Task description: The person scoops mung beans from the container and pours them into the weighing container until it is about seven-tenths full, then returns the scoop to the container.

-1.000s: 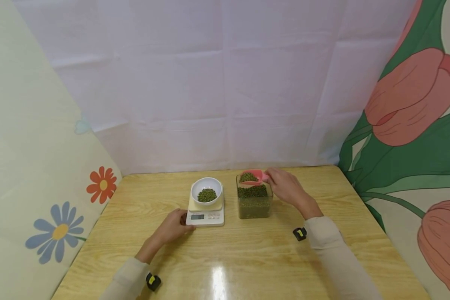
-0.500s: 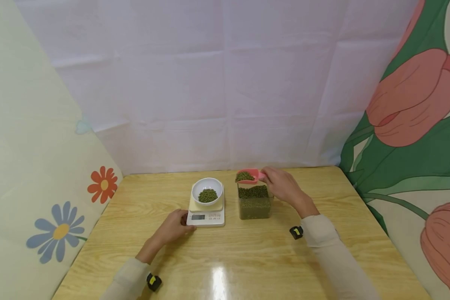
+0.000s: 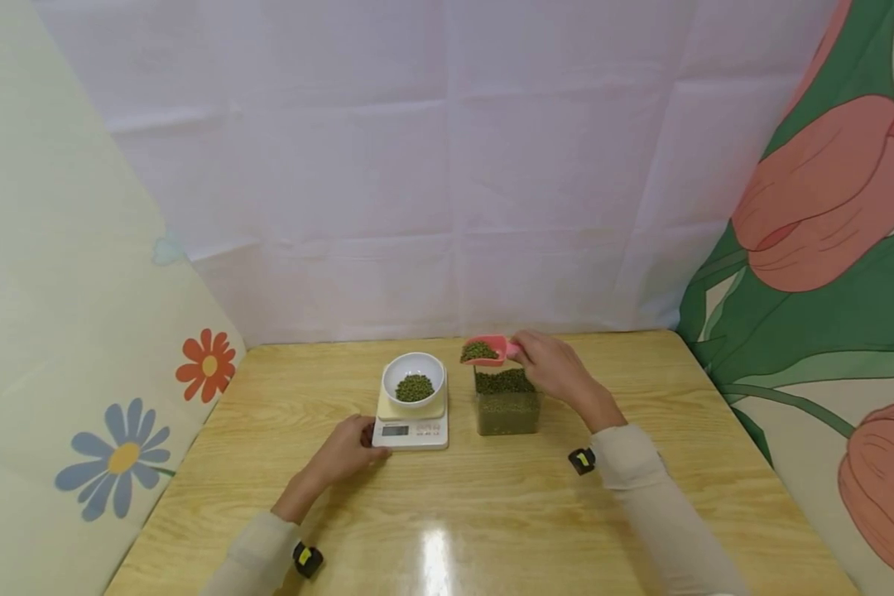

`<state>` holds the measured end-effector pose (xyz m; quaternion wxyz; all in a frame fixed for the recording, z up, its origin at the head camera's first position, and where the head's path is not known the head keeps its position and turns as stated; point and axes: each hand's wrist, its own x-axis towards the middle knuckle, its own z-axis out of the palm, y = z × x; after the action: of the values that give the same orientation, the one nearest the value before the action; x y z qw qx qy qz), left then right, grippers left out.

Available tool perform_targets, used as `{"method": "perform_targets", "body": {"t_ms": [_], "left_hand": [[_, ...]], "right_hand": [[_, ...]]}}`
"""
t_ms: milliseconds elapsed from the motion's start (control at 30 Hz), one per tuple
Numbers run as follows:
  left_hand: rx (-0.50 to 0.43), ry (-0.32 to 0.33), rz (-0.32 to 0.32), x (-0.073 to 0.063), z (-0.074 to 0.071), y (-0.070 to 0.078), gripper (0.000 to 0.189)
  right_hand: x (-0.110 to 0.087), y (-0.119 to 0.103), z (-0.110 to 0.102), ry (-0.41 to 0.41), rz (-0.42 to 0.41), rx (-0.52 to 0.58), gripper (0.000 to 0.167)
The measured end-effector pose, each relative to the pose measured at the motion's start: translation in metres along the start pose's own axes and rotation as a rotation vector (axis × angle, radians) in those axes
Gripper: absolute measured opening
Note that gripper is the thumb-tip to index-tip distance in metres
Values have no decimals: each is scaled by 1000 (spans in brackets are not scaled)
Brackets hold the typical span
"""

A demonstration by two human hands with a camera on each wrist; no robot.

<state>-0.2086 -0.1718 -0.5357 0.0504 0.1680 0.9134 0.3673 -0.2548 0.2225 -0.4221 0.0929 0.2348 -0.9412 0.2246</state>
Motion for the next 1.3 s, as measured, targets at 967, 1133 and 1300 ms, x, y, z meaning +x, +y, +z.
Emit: {"method": "perform_targets", "body": {"t_ms": [967, 1133, 1300], "left_hand": [[8, -4, -6, -1, -2, 5, 34], [15, -3, -2, -1, -1, 4, 36], [19, -1, 1, -1, -1, 2, 34]], "right_hand": [[14, -13, 15, -3, -51, 22, 23], [15, -15, 18, -7, -48, 23, 24], [17, -17, 19, -14, -49, 29, 26]]}}
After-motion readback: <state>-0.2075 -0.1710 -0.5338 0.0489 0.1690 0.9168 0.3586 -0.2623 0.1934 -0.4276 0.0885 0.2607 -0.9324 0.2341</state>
